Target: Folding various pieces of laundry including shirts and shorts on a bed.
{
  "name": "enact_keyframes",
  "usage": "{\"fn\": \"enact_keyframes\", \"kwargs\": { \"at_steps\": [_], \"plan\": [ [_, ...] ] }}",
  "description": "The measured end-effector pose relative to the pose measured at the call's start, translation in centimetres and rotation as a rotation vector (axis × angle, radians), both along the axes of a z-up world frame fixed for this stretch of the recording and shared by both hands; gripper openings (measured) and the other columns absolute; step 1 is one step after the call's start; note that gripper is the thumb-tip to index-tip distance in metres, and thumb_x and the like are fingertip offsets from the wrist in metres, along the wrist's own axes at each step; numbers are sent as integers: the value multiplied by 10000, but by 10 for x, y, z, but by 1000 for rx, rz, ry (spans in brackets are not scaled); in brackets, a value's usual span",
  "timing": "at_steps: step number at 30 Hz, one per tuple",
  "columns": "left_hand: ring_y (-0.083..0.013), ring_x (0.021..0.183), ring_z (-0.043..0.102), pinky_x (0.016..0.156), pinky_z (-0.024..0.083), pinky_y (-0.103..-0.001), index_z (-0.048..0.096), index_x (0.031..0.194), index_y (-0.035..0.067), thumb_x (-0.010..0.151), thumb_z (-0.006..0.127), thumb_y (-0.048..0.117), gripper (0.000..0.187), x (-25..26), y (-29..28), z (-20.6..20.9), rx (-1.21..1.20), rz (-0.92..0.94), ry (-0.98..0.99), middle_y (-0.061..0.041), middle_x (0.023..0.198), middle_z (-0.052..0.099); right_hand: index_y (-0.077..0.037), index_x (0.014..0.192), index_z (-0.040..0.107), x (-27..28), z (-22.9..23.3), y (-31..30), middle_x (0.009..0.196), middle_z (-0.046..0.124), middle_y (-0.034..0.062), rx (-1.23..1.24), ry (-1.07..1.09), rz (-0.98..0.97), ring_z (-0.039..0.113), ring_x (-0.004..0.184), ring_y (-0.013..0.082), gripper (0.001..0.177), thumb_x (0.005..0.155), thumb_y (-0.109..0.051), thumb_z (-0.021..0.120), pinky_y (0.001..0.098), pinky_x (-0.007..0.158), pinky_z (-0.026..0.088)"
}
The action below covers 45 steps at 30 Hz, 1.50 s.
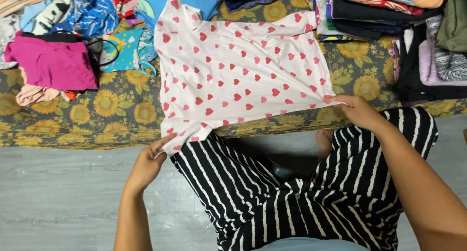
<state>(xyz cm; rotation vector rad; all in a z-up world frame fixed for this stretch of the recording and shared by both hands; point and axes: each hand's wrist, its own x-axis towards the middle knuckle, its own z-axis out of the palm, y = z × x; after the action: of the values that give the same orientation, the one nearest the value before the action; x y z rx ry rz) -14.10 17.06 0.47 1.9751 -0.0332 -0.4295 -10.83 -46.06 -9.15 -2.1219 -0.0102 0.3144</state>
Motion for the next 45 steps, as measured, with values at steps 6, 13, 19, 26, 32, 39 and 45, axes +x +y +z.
{"fn": "enact_keyframes", "kwargs": {
  "at_steps": [6, 13, 19, 26, 32, 39, 45],
  "plan": [
    [-174, 1225, 670, 1074, 482, -344, 764, 1219, 93, 883, 668, -22, 368, 12, 7, -9, 265, 59, -140, -85, 1274, 756, -181, 1134, 794, 3, 10, 2, 1247, 754, 50, -226, -143, 36, 557, 1206, 258, 341, 901, -5, 617, 371, 1068, 438],
    [-167, 1042, 643, 898, 534, -303, 650, 1274, 27, 938, 560, -24, 351, 119, 0, -8, 37, 41, -369, -18, 1114, 625, -142, 1143, 748, 61, 4, 17, 1102, 762, 46, 35, 78, -398, 690, 1009, 199, 169, 1052, -183, 611, 327, 940, 536],
    [-134, 763, 624, 713, 548, -277, 576, 1202, -62, 1157, 526, 195, 265, 183, -19, -50, -227, 255, -235, -52, 945, 628, -43, 1221, 668, 100, -35, 24, 1085, 766, 25, 437, -93, -596, 708, 919, 115, 239, 1001, -134, 647, 254, 801, 553],
    [-133, 923, 627, 765, 521, -273, 411, 1505, 23, 1047, 644, 184, 539, 161, -16, -99, -48, 264, -259, -98, 1080, 668, 11, 1186, 650, 76, -43, 34, 943, 721, 105, -131, -319, -545, 679, 801, 172, 331, 943, -173, 780, 332, 700, 524],
    [-168, 1017, 655, 788, 572, -306, 343, 1521, 66, 946, 696, 107, 676, 130, -35, -55, -45, 232, -249, -156, 1198, 656, 18, 1126, 650, 74, -53, 25, 934, 738, 115, -114, -260, -529, 685, 765, 181, 281, 970, -192, 754, 333, 669, 522],
    [-177, 1029, 641, 793, 557, -293, 397, 1507, 57, 918, 728, 70, 675, 104, 5, -97, 15, 117, -283, -137, 1192, 636, -28, 1104, 696, 57, -22, 27, 864, 720, 89, -300, -177, -529, 650, 685, 196, 221, 992, -212, 745, 377, 627, 482],
    [-157, 817, 527, 675, 447, -282, 424, 1545, 84, 911, 786, 69, 730, 100, 6, -96, 25, 178, -111, -142, 993, 568, -28, 1367, 582, 44, 6, 74, 1301, 580, 196, -671, -481, -468, 490, 1239, 366, 524, 910, -209, 764, 504, 1023, 375]
  ]
}}
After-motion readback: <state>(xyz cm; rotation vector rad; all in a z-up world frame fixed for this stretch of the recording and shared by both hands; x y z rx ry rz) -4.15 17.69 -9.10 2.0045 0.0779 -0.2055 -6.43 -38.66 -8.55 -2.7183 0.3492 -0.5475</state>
